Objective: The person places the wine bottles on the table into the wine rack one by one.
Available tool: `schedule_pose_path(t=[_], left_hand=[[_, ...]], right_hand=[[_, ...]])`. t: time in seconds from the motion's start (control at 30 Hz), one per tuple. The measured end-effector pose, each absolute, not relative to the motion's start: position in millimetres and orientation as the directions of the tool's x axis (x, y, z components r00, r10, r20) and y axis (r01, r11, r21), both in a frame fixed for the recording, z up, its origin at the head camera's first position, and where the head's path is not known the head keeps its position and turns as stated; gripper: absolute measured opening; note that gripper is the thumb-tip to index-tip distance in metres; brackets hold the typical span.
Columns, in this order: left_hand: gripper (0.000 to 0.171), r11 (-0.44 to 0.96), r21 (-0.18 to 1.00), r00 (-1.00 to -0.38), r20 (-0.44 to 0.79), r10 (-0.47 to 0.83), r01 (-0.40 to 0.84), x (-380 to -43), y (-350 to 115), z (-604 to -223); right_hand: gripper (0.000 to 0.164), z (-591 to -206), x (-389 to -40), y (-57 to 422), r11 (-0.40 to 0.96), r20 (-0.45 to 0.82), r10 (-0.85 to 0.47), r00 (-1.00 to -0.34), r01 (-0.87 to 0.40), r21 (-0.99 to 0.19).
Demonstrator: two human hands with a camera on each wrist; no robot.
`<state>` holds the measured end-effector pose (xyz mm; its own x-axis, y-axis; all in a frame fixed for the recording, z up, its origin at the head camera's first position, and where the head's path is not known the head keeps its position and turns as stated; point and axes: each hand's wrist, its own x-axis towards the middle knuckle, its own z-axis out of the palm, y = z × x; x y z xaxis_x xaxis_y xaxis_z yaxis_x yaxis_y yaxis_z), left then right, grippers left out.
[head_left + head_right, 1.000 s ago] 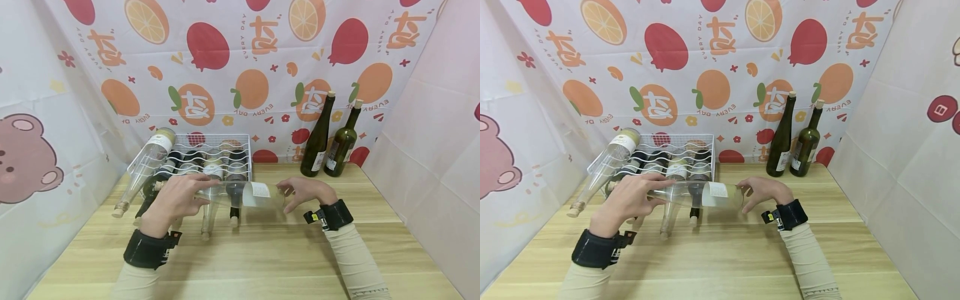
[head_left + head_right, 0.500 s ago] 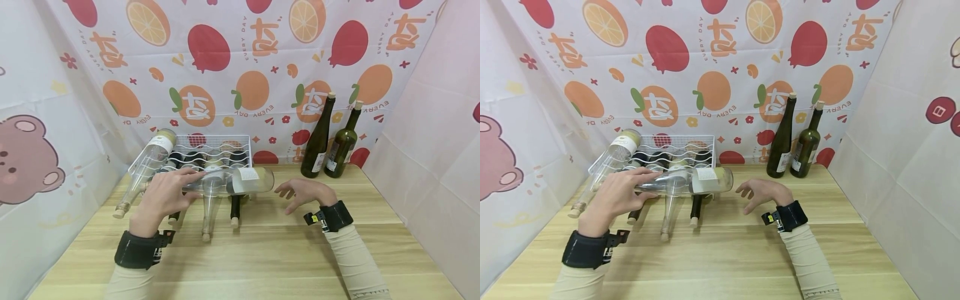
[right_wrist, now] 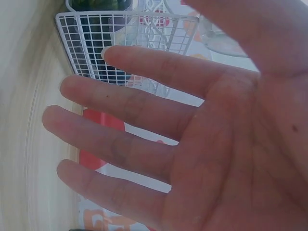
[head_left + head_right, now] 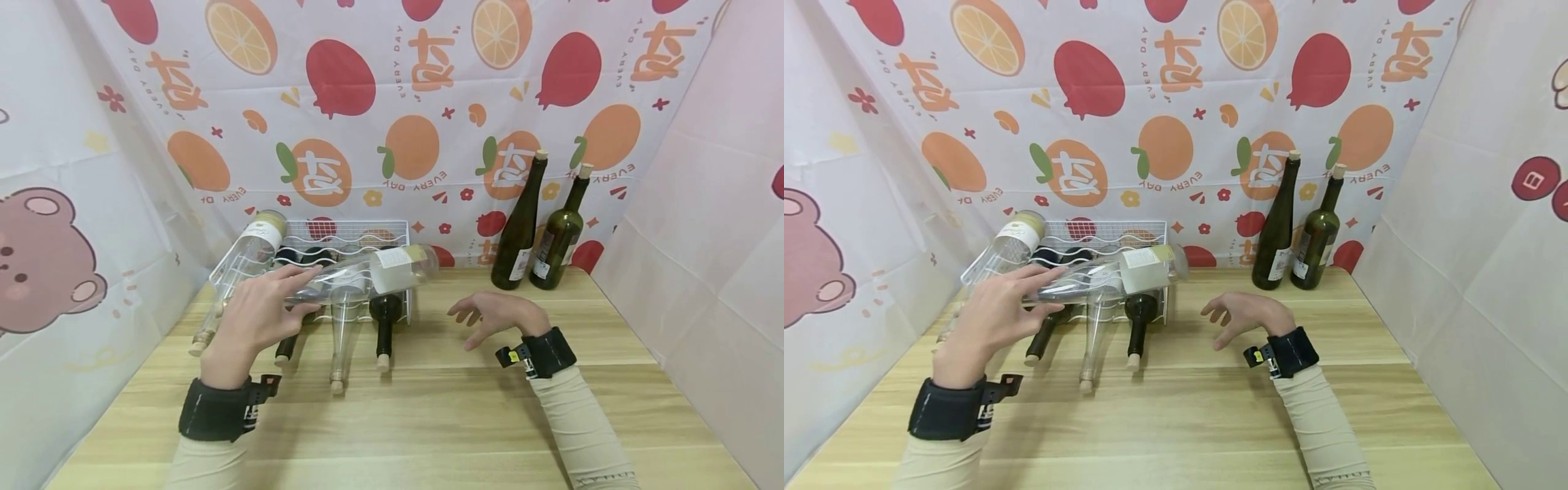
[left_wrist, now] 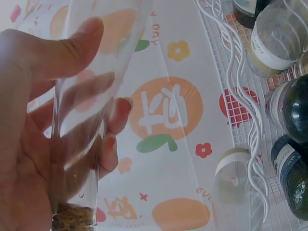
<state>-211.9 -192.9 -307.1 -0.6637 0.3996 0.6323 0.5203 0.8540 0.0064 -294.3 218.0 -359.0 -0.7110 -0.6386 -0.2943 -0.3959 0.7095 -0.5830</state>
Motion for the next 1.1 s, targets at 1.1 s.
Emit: schedule_pose_path(t=[1.1], left_hand=[[0.061, 0.952, 0.225, -0.705, 0.709, -0.015, 0.206, -220, -199, -316]], right_hand=[[0.063, -362, -295, 215, 0.720, -0.301, -0.641, -0.706, -0.417, -0.555]])
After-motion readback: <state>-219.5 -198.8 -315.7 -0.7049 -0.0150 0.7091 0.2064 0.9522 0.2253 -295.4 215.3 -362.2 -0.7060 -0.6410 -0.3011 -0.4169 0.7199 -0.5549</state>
